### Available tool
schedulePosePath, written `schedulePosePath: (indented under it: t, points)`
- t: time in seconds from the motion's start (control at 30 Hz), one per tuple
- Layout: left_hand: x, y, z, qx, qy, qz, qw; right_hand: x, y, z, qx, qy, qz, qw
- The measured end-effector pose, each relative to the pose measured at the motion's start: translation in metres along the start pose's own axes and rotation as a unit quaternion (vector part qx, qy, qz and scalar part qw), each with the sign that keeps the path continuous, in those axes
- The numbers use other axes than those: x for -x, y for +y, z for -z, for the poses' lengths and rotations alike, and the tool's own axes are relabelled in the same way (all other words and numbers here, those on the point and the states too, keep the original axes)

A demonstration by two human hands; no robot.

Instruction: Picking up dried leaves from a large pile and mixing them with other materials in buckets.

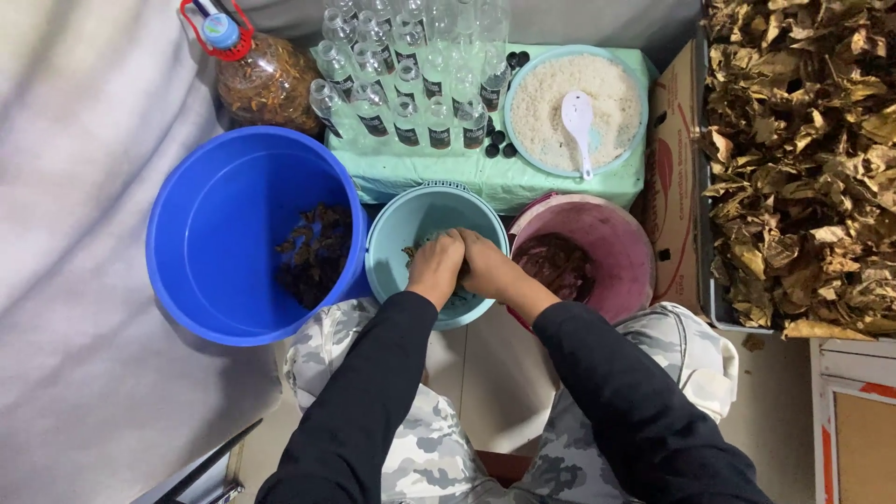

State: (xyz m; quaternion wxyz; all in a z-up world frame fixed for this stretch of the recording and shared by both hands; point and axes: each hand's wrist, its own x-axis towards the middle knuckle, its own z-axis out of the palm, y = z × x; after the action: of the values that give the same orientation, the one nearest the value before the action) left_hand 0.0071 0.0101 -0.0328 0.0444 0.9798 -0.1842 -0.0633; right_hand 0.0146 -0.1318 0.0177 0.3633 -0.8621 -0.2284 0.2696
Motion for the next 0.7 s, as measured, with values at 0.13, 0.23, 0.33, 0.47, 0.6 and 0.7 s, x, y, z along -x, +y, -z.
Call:
schedulePosePath:
  t: [0.13, 0.23, 0.33, 0.47, 0.6, 0.7]
  points:
    - [0.001, -0.007, -0.021, 0.000, -0.017, -0.015, 1.000, -0.015, 0.047, -0.036, -0.007, 0.028, 0.002, 1.000]
    - [0.001, -0.013, -0.015, -0.002, -0.036, -0.023, 0.999, -0.022, 0.052, -0.043, 0.000, 0.058, 0.042, 0.997]
    - [0.005, -0.009, -0.005, 0.029, -0.065, -0.031, 0.997, -0.016, 0.050, -0.041, 0.026, 0.080, 0.043, 0.996]
    - [0.018, 0.013, 0.073, 0.158, -0.151, -0.023, 0.976, -0.010, 0.041, -0.028, 0.061, 0.121, 0.018, 0.991]
    - [0.010, 0.005, 0.035, 0.145, -0.163, -0.021, 0.976, -0.010, 0.045, -0.033, 0.039, 0.106, 0.009, 0.994]
    - [0.011, 0.007, 0.044, 0.055, -0.152, -0.029, 0.986, -0.014, 0.049, -0.037, 0.006, 0.077, -0.001, 0.997]
